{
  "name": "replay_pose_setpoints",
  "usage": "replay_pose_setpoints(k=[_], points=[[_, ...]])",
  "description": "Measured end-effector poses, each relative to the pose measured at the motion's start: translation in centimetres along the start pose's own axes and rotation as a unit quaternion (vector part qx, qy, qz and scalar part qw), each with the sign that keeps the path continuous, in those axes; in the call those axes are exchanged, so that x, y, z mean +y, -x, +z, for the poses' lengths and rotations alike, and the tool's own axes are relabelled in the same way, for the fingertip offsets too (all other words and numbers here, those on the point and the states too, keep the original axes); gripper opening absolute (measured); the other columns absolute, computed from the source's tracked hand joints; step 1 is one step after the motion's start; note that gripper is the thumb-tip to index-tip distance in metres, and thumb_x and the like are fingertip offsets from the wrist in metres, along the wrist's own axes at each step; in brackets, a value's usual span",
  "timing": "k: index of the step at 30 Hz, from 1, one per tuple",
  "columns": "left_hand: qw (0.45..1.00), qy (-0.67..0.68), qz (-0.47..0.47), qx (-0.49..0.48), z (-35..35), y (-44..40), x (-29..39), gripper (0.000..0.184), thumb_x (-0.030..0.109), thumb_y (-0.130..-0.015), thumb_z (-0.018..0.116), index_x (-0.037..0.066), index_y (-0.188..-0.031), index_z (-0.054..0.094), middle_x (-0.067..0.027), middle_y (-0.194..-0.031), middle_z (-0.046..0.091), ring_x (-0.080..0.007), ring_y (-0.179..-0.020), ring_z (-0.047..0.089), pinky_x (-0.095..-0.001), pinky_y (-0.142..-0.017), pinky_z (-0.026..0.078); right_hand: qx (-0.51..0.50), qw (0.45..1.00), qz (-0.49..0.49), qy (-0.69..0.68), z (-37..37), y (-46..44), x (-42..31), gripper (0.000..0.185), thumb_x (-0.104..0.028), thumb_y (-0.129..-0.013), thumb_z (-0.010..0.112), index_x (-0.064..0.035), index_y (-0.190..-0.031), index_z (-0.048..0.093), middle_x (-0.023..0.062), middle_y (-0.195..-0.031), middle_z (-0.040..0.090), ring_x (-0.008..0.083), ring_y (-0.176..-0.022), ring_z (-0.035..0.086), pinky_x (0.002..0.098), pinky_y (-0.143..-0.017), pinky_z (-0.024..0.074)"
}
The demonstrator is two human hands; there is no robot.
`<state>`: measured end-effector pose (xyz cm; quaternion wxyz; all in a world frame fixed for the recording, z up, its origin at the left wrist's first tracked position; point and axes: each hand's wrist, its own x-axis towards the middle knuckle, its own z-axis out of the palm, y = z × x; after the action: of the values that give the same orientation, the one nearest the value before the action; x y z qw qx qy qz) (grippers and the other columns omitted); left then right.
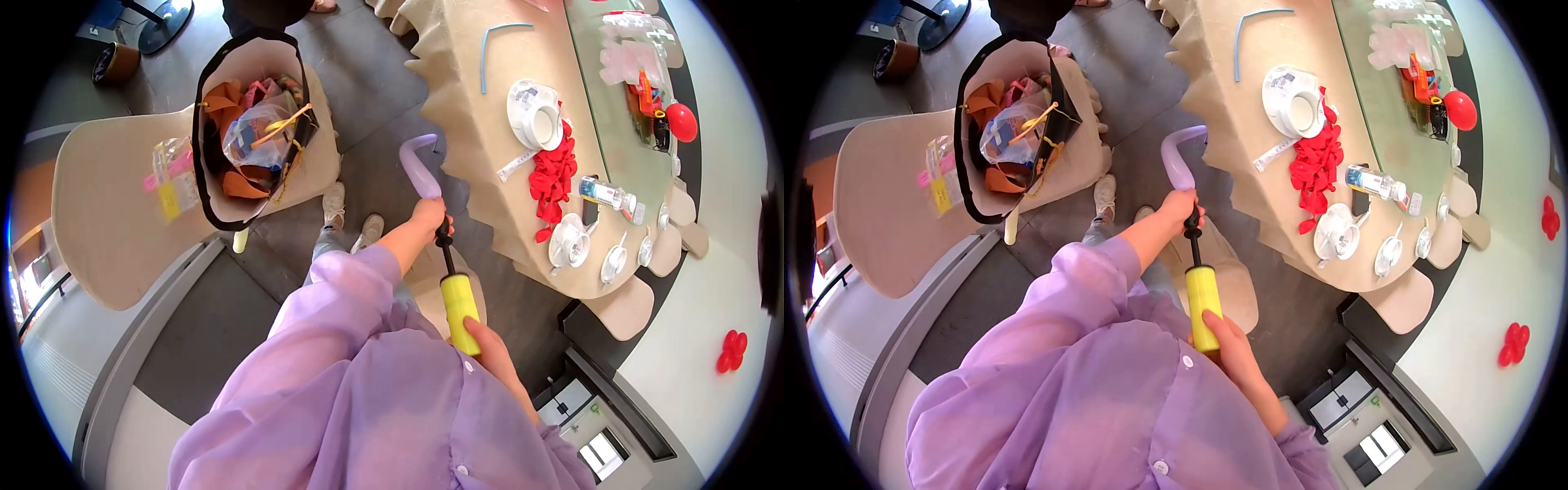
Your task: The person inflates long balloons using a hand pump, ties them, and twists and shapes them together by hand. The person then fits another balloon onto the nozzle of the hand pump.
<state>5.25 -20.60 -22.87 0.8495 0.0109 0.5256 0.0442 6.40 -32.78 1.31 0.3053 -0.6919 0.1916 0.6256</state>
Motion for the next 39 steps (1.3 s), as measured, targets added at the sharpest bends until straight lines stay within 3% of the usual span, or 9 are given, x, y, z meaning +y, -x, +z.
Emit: replay_pose_setpoints(k=[2, 4, 6, 14, 18, 22, 26, 31, 39], points=[[1.000, -0.006, -0.002, 0.013, -0.3, -0.1, -0.6, 0.020, 0.027, -0.089, 0.038, 0.008, -0.083, 0.041, -0.0101, -0.060, 0.049, -0.0223, -0.042, 0.047, -0.0374, -0.038, 0.038, 0.035, 0.999, -0.001, 0.000, -0.7, -0.5, 0.4, 0.031, -0.032, -0.087, 0.052, -0.0032, -0.096, 0.047, 0.0093, -0.074, 0.056, 0.0147, -0.045, 0.052, 0.0217, -0.035, 0.0344], [0.998, 0.010, 0.024, 0.062, -1.9, -0.2, -0.9, 0.020, 0.027, -0.089, 0.037, 0.008, -0.083, 0.040, -0.0095, -0.060, 0.049, -0.0221, -0.042, 0.047, -0.0372, -0.038, 0.038, -0.085, 0.993, -0.001, 0.075, -1.6, -4.9, 0.5, 0.030, -0.032, -0.087, 0.051, -0.0031, -0.095, 0.048, 0.0091, -0.072, 0.057, 0.0146, -0.046, 0.052, 0.0217, -0.035, 0.0345], [0.998, -0.003, 0.040, 0.055, -2.0, 0.4, -0.7, 0.020, 0.027, -0.089, 0.037, 0.008, -0.083, 0.039, -0.0091, -0.059, 0.048, -0.0220, -0.043, 0.046, -0.0364, -0.038, 0.038, -0.085, 0.991, -0.043, 0.091, 0.0, -7.3, 0.9, 0.030, -0.032, -0.088, 0.051, -0.0034, -0.095, 0.047, 0.0085, -0.070, 0.056, 0.0145, -0.045, 0.051, 0.0222, -0.035, 0.0341], [0.999, -0.003, 0.018, 0.041, -0.9, 0.4, -0.7, 0.019, 0.026, -0.089, 0.037, 0.009, -0.082, 0.040, -0.0077, -0.058, 0.048, -0.0207, -0.042, 0.045, -0.0350, -0.039, 0.039, -0.003, 1.000, -0.008, 0.018, -1.5, 0.6, 1.3, 0.029, -0.030, -0.088, 0.051, -0.0028, -0.099, 0.045, 0.0101, -0.076, 0.055, 0.0160, -0.049, 0.052, 0.0224, -0.035, 0.0350], [0.998, 0.002, 0.045, 0.050, -2.8, 0.7, -0.4, 0.021, 0.028, -0.089, 0.037, 0.008, -0.084, 0.040, -0.0086, -0.058, 0.049, -0.0211, -0.043, 0.046, -0.0364, -0.039, 0.039, -0.082, 0.990, -0.043, 0.105, 0.1, -6.6, 2.4, 0.030, -0.030, -0.088, 0.051, -0.0039, -0.101, 0.044, 0.0078, -0.071, 0.055, 0.0144, -0.048, 0.052, 0.0216, -0.037, 0.0369], [0.997, -0.051, 0.051, 0.022, -1.7, 1.8, -0.4, 0.020, 0.026, -0.089, 0.038, 0.007, -0.083, 0.040, -0.0100, -0.059, 0.049, -0.0218, -0.045, 0.047, -0.0369, -0.040, 0.039, -0.089, 0.994, -0.043, 0.041, 0.1, -5.1, 2.0, 0.030, -0.031, -0.088, 0.051, -0.0044, -0.100, 0.044, 0.0070, -0.070, 0.055, 0.0139, -0.048, 0.052, 0.0213, -0.038, 0.0377], [1.000, -0.016, 0.025, 0.010, -1.1, 1.1, -0.9, 0.019, 0.026, -0.089, 0.038, 0.008, -0.083, 0.040, -0.0098, -0.060, 0.049, -0.0217, -0.045, 0.047, -0.0366, -0.041, 0.039, -0.003, 1.000, -0.003, -0.006, -0.4, 0.5, 1.6, 0.031, -0.032, -0.088, 0.050, -0.0043, -0.100, 0.044, 0.0072, -0.071, 0.055, 0.0133, -0.047, 0.051, 0.0216, -0.038, 0.0373], [0.996, -0.002, 0.069, 0.051, -2.7, 2.4, -0.8, 0.019, 0.026, -0.089, 0.037, 0.008, -0.082, 0.040, -0.0096, -0.059, 0.049, -0.0217, -0.044, 0.046, -0.0359, -0.040, 0.039, -0.093, 0.991, -0.048, 0.084, 0.5, -5.5, 2.2, 0.032, -0.034, -0.088, 0.050, -0.0051, -0.100, 0.045, 0.0079, -0.073, 0.055, 0.0132, -0.047, 0.050, 0.0219, -0.036, 0.0357], [0.995, 0.041, 0.077, 0.036, -2.6, 4.1, 0.4, 0.017, 0.023, -0.088, 0.038, 0.007, -0.081, 0.039, -0.0111, -0.059, 0.049, -0.0224, -0.043, 0.046, -0.0363, -0.040, 0.039, -0.092, 0.993, -0.027, 0.069, 0.2, -0.8, 2.4, 0.036, -0.037, -0.086, 0.052, -0.0041, -0.099, 0.045, 0.0079, -0.071, 0.055, 0.0143, -0.047, 0.051, 0.0217, -0.034, 0.0340]])
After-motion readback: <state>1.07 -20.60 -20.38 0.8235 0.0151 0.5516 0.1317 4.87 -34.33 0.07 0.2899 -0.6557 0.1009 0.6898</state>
